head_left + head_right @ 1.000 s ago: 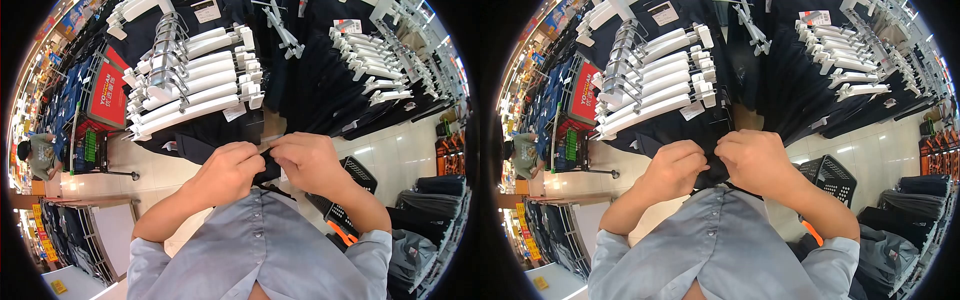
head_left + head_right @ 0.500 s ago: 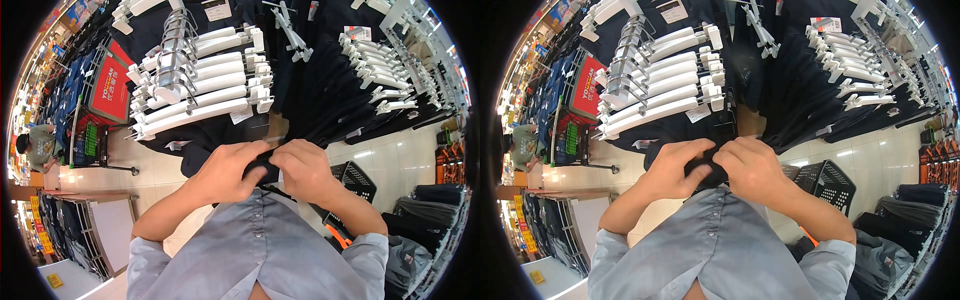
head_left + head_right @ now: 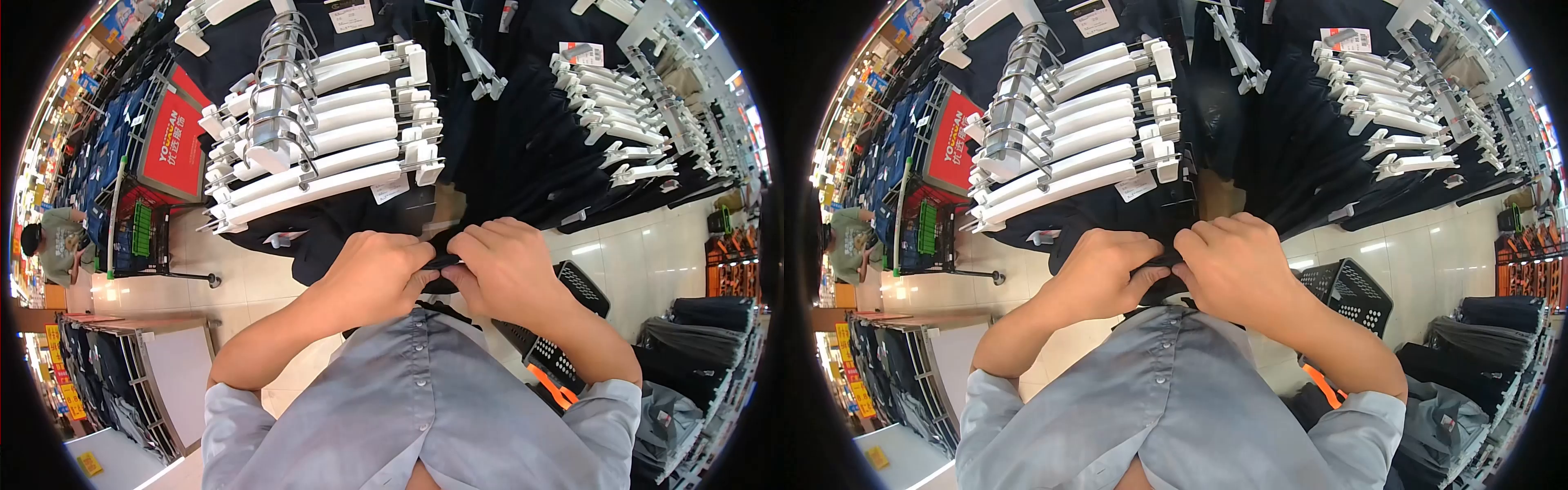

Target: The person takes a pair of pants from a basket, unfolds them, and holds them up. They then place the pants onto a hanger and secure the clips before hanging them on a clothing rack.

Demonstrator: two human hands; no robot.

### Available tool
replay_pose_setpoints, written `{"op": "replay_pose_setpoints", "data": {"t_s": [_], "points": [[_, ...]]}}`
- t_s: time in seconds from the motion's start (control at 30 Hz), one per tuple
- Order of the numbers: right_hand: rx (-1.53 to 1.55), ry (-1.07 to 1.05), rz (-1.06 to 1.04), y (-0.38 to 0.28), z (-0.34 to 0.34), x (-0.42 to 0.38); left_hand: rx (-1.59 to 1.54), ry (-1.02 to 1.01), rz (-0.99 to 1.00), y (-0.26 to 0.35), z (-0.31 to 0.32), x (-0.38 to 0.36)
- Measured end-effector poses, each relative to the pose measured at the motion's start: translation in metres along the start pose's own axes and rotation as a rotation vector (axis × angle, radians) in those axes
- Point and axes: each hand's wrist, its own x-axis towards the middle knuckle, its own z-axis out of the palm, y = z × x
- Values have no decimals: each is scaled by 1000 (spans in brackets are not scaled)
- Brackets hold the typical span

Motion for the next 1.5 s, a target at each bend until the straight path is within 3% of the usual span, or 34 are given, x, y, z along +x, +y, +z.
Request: {"op": "replay_pose_setpoints", "data": {"t_s": [0.2,0.33,0.53,0.67,0.77,0.97,1.07,1.17,1.37,1.5], "points": [[7,-48,3,7,0,2,148,-11,-85,2,2,1],[30,-96,87,14,5,3,-34,5,-74,-11,12,7],[140,-350,268,28,9,16,-156,-52,-28,-43,20,18],[516,-79,418,49,11,33,-89,-56,-41,-56,20,23],[414,123,372,56,18,51,-55,-68,-88,-58,15,26],[484,-1,401,55,18,66,-1,-51,-119,-70,17,28],[478,5,300,57,20,63,42,-48,-146,-76,23,25],[500,-197,422,49,16,66,47,-89,-190,-77,24,22],[466,-179,248,55,21,64,35,-37,-175,-85,26,14],[405,-151,280,51,14,64,30,-34,-189,-94,21,2]]}}
